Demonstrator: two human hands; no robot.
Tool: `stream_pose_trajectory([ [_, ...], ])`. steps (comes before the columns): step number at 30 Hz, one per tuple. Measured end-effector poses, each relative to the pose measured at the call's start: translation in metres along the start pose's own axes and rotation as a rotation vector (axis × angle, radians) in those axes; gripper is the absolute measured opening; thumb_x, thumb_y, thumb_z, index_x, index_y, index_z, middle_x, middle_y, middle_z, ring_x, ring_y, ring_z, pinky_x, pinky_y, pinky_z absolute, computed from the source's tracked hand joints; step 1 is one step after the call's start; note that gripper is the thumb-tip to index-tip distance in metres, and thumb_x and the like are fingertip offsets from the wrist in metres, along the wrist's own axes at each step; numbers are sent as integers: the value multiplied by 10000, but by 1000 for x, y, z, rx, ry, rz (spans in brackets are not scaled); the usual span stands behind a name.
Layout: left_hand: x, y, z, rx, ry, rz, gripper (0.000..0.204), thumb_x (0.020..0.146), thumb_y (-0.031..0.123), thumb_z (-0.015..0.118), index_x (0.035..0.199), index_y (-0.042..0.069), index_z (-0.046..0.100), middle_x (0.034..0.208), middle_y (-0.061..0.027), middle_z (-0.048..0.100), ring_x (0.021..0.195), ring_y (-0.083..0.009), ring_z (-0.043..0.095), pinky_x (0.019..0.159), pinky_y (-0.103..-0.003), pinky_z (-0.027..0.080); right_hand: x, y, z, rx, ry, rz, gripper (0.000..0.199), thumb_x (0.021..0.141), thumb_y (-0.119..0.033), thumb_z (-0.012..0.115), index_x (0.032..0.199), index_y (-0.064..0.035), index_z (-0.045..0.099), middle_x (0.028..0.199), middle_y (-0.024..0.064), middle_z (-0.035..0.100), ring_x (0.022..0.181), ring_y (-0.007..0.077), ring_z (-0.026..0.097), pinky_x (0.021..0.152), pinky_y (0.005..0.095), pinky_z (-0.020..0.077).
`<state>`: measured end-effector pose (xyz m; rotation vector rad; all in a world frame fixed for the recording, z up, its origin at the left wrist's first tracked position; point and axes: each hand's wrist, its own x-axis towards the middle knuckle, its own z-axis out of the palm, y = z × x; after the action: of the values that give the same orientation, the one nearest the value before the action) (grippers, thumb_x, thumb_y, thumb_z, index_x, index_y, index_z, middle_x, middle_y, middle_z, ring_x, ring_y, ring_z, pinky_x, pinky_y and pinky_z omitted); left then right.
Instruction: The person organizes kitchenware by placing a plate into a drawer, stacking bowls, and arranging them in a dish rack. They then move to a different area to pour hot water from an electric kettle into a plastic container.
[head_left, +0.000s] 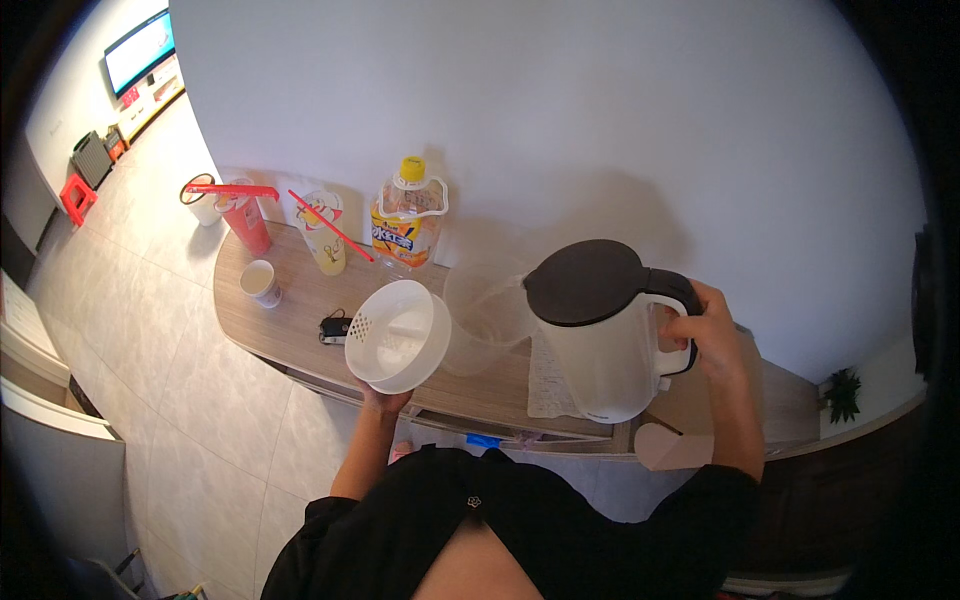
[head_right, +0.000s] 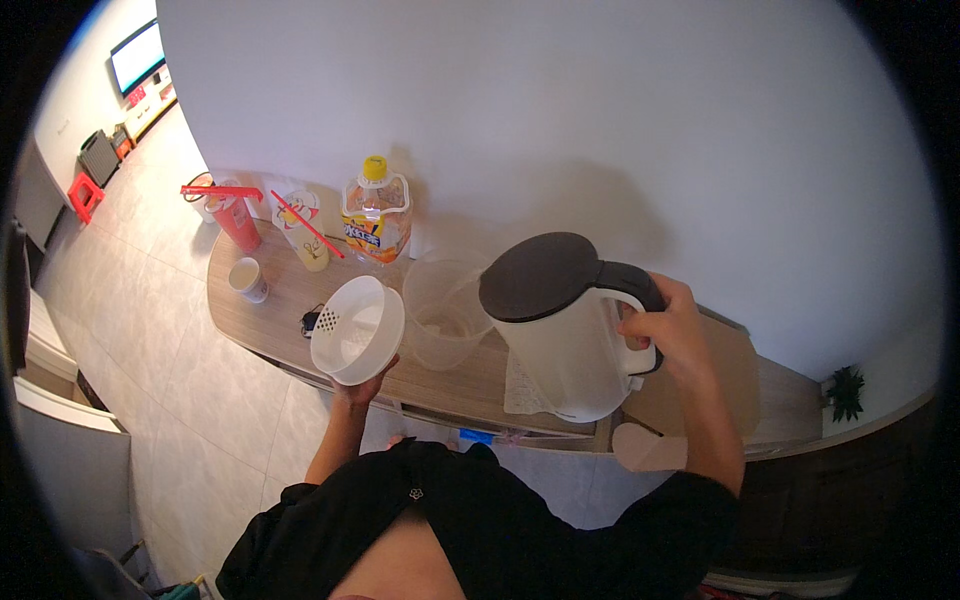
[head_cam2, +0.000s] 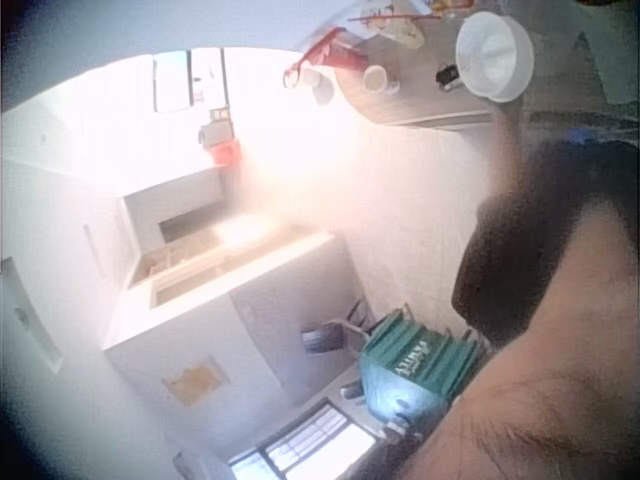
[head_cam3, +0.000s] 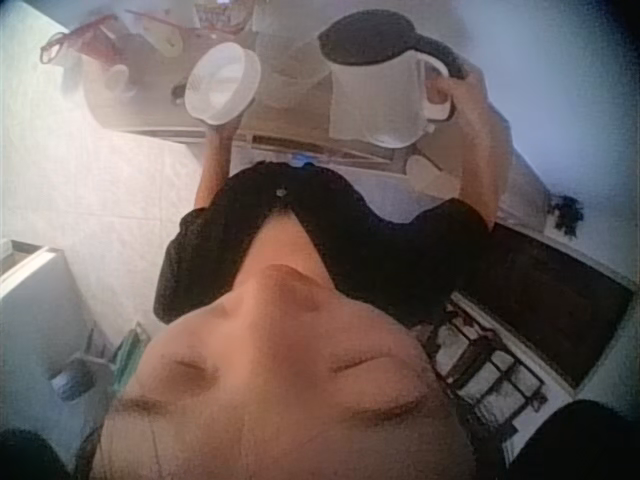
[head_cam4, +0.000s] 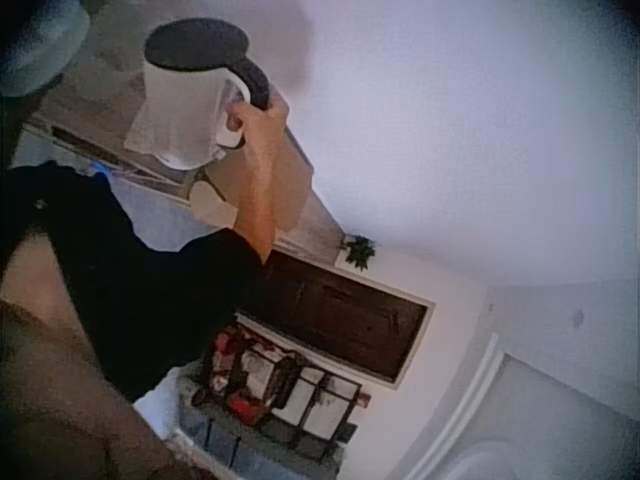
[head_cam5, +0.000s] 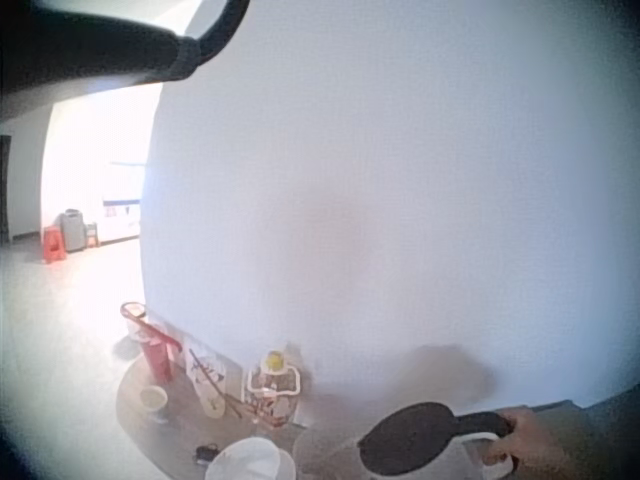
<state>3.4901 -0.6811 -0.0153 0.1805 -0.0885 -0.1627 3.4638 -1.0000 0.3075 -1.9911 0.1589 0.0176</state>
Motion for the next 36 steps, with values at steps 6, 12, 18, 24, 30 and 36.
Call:
stream_pose_trajectory([
  [6,0,-9,1,-104,12,-36,756,751,616,456,1335,176,260,1343,-119,320,1203,-369,346,895,-626,322,3,-7,3,15,-19,-14,188,538,29,586,713,-4,527,569,1,470,440,60,403,392,218,292],
  [12,-14,-9,4,96,-96,-21,875,685,700,454,1355,196,206,1389,-108,234,1259,-367,246,923,-674,215,5,-17,4,-10,-77,-3,177,559,49,583,715,5,511,563,12,458,429,76,397,386,229,284],
  [18,-26,17,49,2,-81,-103,848,709,708,397,1360,201,199,1410,-106,194,1273,-383,202,913,-696,169,7,-21,5,-28,-116,73,201,572,-16,659,737,-13,543,594,11,496,439,78,441,399,221,357],
  [24,-56,48,50,116,76,-2,842,723,673,446,1362,186,196,1398,-112,217,1256,-377,247,926,-651,251,10,-25,4,-92,-187,111,196,631,-69,704,735,-25,543,609,18,519,447,74,451,415,209,363],
  [30,-92,68,-1,154,168,96,765,755,504,579,1344,154,239,1387,-112,237,1249,-336,273,983,-532,277,11,-34,8,-190,-207,122,206,651,-100,714,744,-30,544,599,11,510,446,66,436,419,204,353],
  [36,-132,94,-22,394,182,9,687,782,327,622,1310,59,273,1306,-110,370,1207,-294,358,956,-457,350,11,-38,11,-185,-251,103,210,670,-135,708,754,-30,547,571,-2,485,435,67,423,414,210,345],
])
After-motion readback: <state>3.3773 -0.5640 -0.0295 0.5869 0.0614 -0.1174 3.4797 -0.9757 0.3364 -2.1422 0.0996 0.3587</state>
